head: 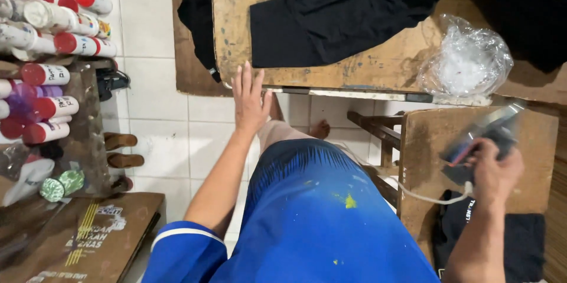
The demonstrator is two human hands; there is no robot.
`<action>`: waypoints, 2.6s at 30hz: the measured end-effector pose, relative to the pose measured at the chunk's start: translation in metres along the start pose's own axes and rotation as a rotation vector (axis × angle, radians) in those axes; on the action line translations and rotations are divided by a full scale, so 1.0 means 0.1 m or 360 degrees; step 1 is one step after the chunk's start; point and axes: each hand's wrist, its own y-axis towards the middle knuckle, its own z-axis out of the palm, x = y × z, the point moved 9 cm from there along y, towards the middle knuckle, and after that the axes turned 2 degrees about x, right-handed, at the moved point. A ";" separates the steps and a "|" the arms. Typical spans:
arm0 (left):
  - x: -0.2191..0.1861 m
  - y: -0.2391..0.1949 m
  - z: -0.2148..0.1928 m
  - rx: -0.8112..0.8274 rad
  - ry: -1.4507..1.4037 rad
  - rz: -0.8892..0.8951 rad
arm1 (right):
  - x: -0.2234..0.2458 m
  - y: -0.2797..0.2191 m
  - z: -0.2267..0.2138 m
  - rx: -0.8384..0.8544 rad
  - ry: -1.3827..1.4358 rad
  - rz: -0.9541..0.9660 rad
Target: Applying a heat-transfer label to a black garment using a hand iron on a wooden workbench.
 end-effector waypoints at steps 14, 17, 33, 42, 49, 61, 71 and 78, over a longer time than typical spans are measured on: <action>0.61 1.46 0.36 0.0922 0.0547 0.0386 | 2.67 -1.44 3.61 0.1256 -0.1041 -0.0898; 0.72 1.54 0.36 0.0995 0.0536 0.0518 | 2.78 -1.52 3.89 0.1250 -0.1134 -0.0859; 0.84 1.56 0.29 0.1140 0.0319 0.0677 | 2.56 -1.53 4.32 0.1133 -0.1498 -0.0903; 0.85 1.53 0.31 0.1166 0.0335 0.0680 | 2.55 -1.53 4.23 0.1002 -0.1478 -0.0929; 0.85 1.52 0.30 0.1165 0.0344 0.0663 | 2.22 -1.35 4.05 0.1025 -0.1514 -0.0660; 0.85 1.51 0.33 0.1112 0.0338 0.0650 | 2.27 -1.37 3.94 0.1164 -0.1438 -0.0486; 0.78 1.10 0.11 0.0817 0.0126 0.0159 | 2.22 -1.38 3.21 0.1361 -0.1387 -0.0951; 0.79 0.24 -0.11 -0.0078 -0.0099 -0.0121 | 0.80 -0.74 1.14 0.0688 -0.0045 0.0085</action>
